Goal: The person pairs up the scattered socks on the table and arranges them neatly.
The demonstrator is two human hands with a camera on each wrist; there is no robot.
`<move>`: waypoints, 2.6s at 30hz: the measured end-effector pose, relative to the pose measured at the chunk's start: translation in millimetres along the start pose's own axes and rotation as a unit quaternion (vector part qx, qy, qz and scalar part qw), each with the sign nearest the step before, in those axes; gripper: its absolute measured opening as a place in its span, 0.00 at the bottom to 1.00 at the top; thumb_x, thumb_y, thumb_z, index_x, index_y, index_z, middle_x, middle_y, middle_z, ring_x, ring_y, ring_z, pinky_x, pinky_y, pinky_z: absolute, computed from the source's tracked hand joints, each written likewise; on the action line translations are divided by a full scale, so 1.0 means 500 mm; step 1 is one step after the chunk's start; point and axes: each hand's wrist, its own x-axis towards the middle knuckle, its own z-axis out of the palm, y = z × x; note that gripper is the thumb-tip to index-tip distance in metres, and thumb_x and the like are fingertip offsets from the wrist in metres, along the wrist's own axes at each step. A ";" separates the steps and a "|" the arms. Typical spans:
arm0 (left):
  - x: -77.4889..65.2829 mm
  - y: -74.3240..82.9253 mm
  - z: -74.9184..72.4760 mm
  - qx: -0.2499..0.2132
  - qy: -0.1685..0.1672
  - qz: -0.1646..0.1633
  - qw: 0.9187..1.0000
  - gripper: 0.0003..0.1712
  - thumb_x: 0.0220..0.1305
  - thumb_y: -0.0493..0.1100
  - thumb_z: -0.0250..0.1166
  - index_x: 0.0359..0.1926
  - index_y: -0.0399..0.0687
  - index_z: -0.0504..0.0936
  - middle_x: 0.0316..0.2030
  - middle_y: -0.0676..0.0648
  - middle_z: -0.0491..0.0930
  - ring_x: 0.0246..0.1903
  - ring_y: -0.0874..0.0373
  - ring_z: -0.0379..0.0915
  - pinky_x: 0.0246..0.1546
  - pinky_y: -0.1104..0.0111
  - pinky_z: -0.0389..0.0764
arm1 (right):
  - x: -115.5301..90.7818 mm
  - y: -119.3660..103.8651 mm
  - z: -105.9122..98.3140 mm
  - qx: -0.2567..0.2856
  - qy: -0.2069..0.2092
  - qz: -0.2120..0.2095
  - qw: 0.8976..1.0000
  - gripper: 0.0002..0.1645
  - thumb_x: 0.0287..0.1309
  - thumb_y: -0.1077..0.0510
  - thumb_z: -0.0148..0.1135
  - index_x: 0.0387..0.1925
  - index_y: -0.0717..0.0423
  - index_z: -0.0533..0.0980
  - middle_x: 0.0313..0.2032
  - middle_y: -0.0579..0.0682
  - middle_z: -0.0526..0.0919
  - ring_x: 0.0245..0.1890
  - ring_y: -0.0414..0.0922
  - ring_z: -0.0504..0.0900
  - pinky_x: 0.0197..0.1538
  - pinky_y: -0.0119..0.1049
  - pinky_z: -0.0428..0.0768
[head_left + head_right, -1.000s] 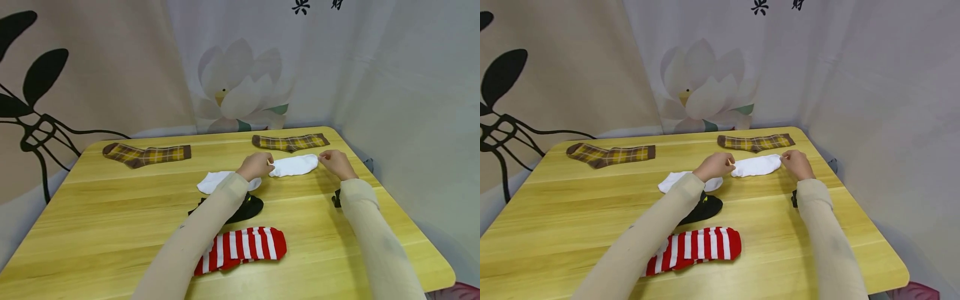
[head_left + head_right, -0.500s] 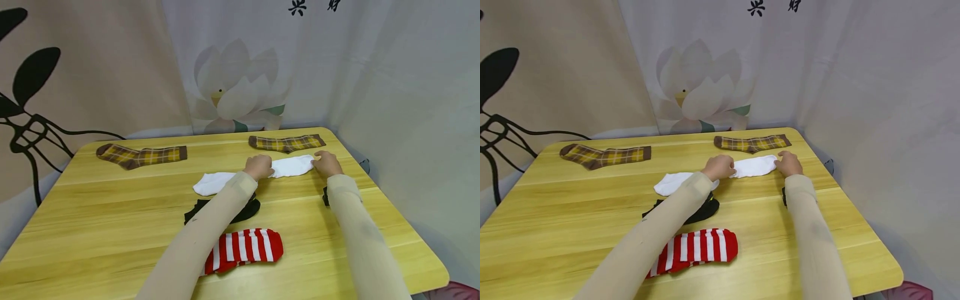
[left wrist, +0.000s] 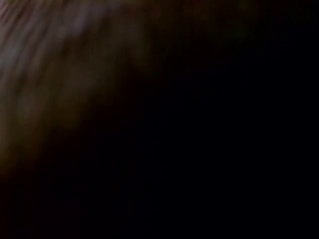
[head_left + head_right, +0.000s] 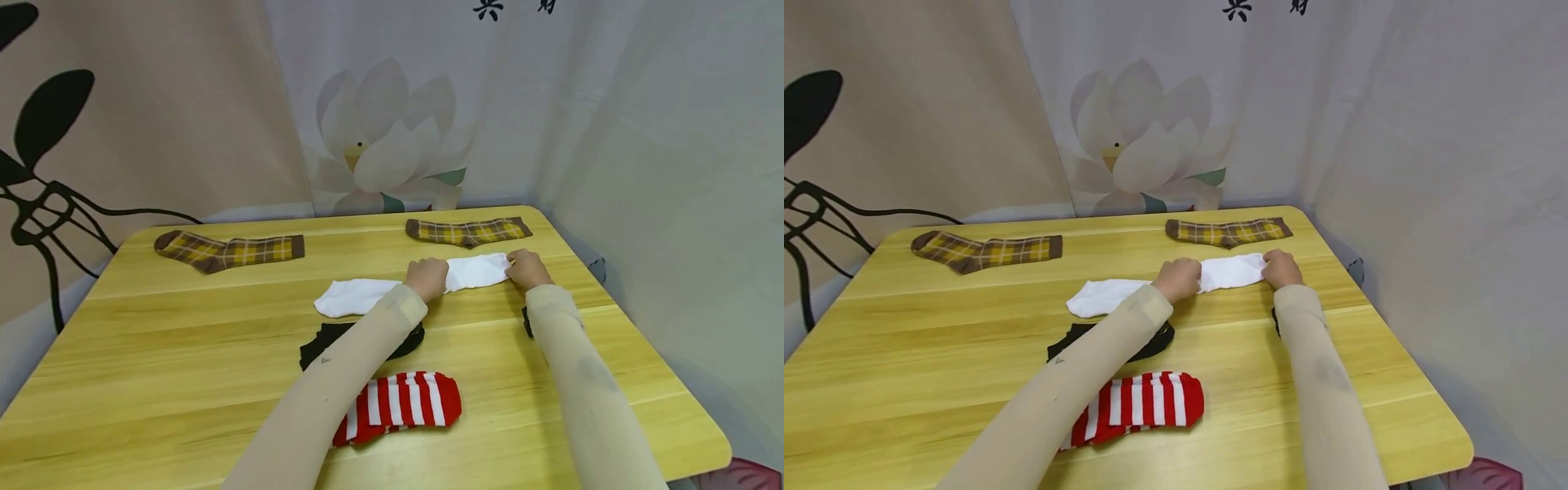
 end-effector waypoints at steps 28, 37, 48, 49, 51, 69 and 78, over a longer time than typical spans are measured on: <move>0.005 0.004 -0.008 0.048 -0.009 0.015 0.999 0.12 0.70 0.41 0.53 0.34 0.53 0.83 0.32 0.49 0.83 0.30 0.54 0.71 0.45 0.58 0.69 | -0.020 0.011 -0.015 0.035 0.041 -0.023 0.998 0.22 0.68 0.59 0.52 0.16 0.59 0.66 0.11 0.45 0.57 0.16 0.42 0.54 0.25 0.36 0.60; -0.026 0.021 -0.044 0.038 0.015 0.038 0.998 0.14 0.72 0.41 0.52 0.30 0.53 0.81 0.29 0.49 0.81 0.29 0.56 0.65 0.37 0.62 0.61 | -0.064 0.001 -0.039 0.027 0.058 -0.043 0.997 0.20 0.68 0.59 0.53 0.52 0.73 0.74 0.46 0.71 0.80 0.41 0.60 0.81 0.41 0.48 0.79; -0.050 0.000 -0.084 0.032 0.020 0.052 0.998 0.17 0.71 0.45 0.54 0.22 0.54 0.71 0.17 0.54 0.66 0.23 0.59 0.55 0.34 0.63 0.57 | -0.066 -0.028 -0.047 0.034 0.068 -0.042 0.996 0.23 0.71 0.54 0.50 0.54 0.70 0.74 0.49 0.70 0.78 0.41 0.58 0.78 0.40 0.47 0.76; -0.052 -0.004 -0.087 0.030 0.025 0.056 0.998 0.18 0.71 0.45 0.54 0.20 0.54 0.68 0.16 0.54 0.63 0.22 0.60 0.53 0.34 0.63 0.57 | -0.068 -0.029 -0.047 0.035 0.072 -0.041 0.996 0.23 0.71 0.54 0.49 0.54 0.70 0.74 0.49 0.70 0.78 0.41 0.58 0.78 0.41 0.47 0.76; -0.059 -0.011 -0.095 0.029 0.036 0.063 0.997 0.21 0.71 0.43 0.54 0.18 0.54 0.62 0.14 0.54 0.56 0.21 0.60 0.48 0.32 0.63 0.55 | -0.073 -0.031 -0.047 0.041 0.080 -0.042 0.995 0.24 0.71 0.53 0.50 0.54 0.69 0.74 0.49 0.69 0.78 0.40 0.58 0.78 0.41 0.47 0.76; -0.143 -0.103 -0.142 -0.015 0.085 0.078 0.993 0.06 0.67 0.45 0.61 0.42 0.53 0.83 0.33 0.52 0.84 0.30 0.58 0.76 0.46 0.54 0.72 | -0.096 -0.099 -0.017 0.103 0.112 -0.113 0.982 0.22 0.68 0.51 0.54 0.52 0.65 0.77 0.43 0.64 0.81 0.38 0.55 0.79 0.43 0.48 0.77; -0.192 -0.174 -0.151 -0.017 0.112 0.068 0.991 0.05 0.65 0.45 0.63 0.40 0.52 0.83 0.33 0.51 0.85 0.32 0.57 0.79 0.42 0.56 0.76 | -0.106 -0.152 -0.006 0.131 0.088 -0.138 0.978 0.24 0.68 0.49 0.55 0.54 0.65 0.76 0.44 0.62 0.81 0.42 0.55 0.79 0.46 0.48 0.77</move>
